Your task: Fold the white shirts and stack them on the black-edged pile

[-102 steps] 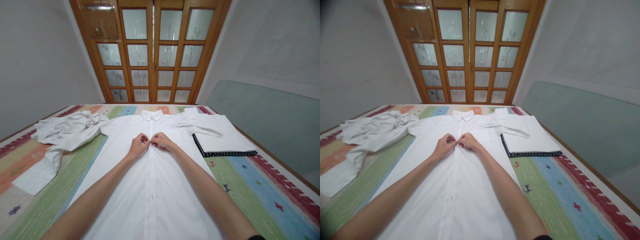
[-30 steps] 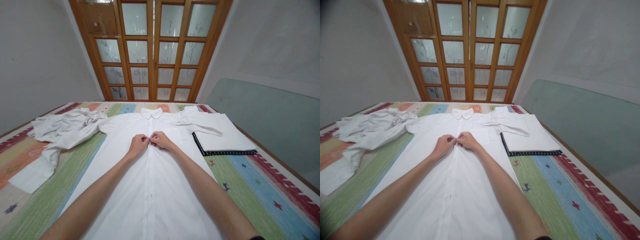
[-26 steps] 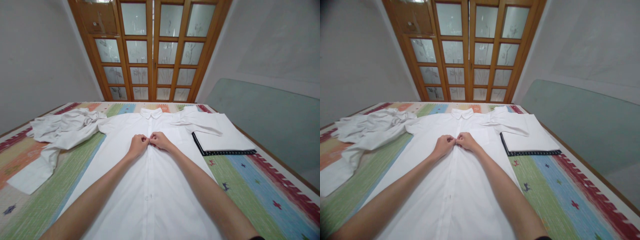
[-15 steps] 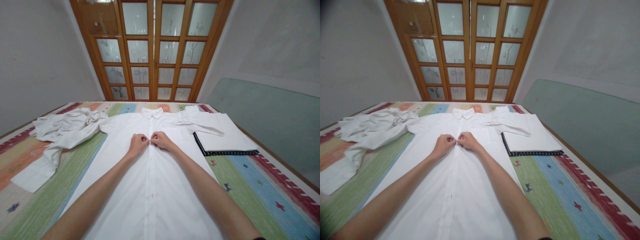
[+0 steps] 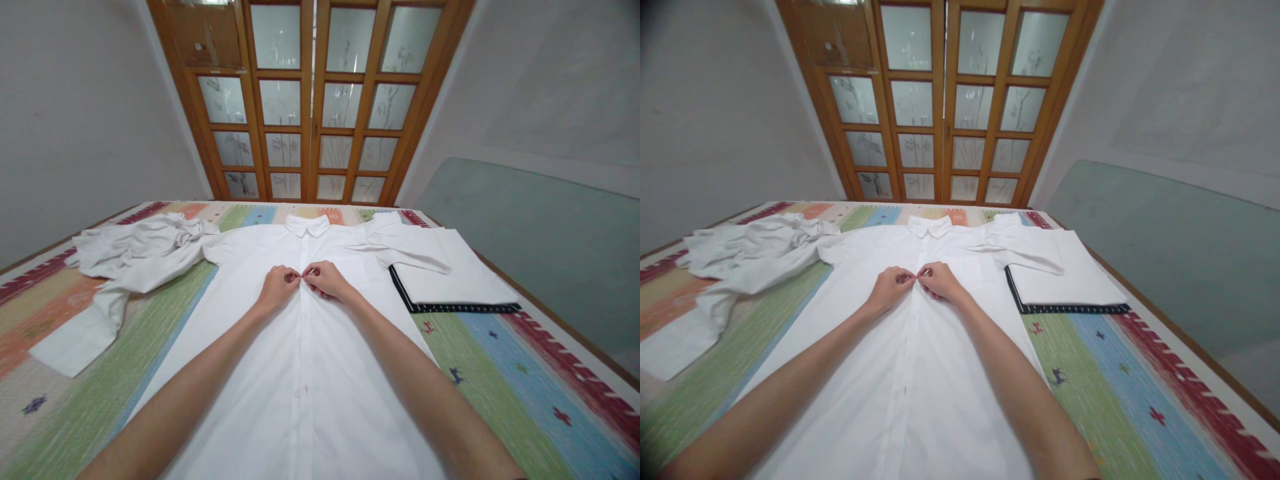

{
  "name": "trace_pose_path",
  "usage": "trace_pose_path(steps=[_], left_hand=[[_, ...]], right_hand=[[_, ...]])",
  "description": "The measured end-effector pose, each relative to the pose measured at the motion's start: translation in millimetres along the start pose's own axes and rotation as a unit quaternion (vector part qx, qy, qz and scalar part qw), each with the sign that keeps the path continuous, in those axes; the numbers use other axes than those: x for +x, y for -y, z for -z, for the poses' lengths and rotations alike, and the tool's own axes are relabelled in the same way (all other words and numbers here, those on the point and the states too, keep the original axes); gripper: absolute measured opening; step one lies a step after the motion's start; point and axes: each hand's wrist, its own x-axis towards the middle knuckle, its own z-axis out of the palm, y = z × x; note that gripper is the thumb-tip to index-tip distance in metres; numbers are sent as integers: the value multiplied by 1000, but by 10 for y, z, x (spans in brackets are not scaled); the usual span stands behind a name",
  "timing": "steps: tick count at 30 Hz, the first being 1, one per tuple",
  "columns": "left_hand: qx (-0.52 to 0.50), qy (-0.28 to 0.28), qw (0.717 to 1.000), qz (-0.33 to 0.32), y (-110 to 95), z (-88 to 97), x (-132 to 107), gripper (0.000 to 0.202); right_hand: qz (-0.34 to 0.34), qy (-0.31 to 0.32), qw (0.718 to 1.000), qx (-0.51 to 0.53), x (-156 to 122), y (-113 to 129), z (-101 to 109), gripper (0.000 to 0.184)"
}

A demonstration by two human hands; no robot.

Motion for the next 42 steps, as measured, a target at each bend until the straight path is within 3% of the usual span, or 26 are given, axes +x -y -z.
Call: trace_pose_path(steps=[5,15,23,26,30,34,37,42], left_hand=[[-10,20,1000,-6,13,19,-13,15],[-15,38,999,-16,30,34,-24,19],[-25,19,999,-24,52,3,-30,17],[-26,1,999,-26,81,-24,-29,15],[-22,-17,999,-32,112,-45,-35,14],[-6,-19,999,-37,108,-35,-60,12],[23,-21,998,-57,75,-19,-106,13],[117,-8,986,-122,-15,8,-245,20]], right_hand=[[54,-8,994,-91,-3,14,77,13],[23,31,999,-10,23,-80,107,19],[35,31,999,-25,36,-100,93,16],[52,11,996,-75,39,-86,64,16],[81,-57,966,-238,-3,-27,-39,15],[41,-98,921,-374,-108,48,-182,24],[29,-104,903,-417,-190,80,-246,28],[58,-86,900,-423,-308,74,-251,30]])
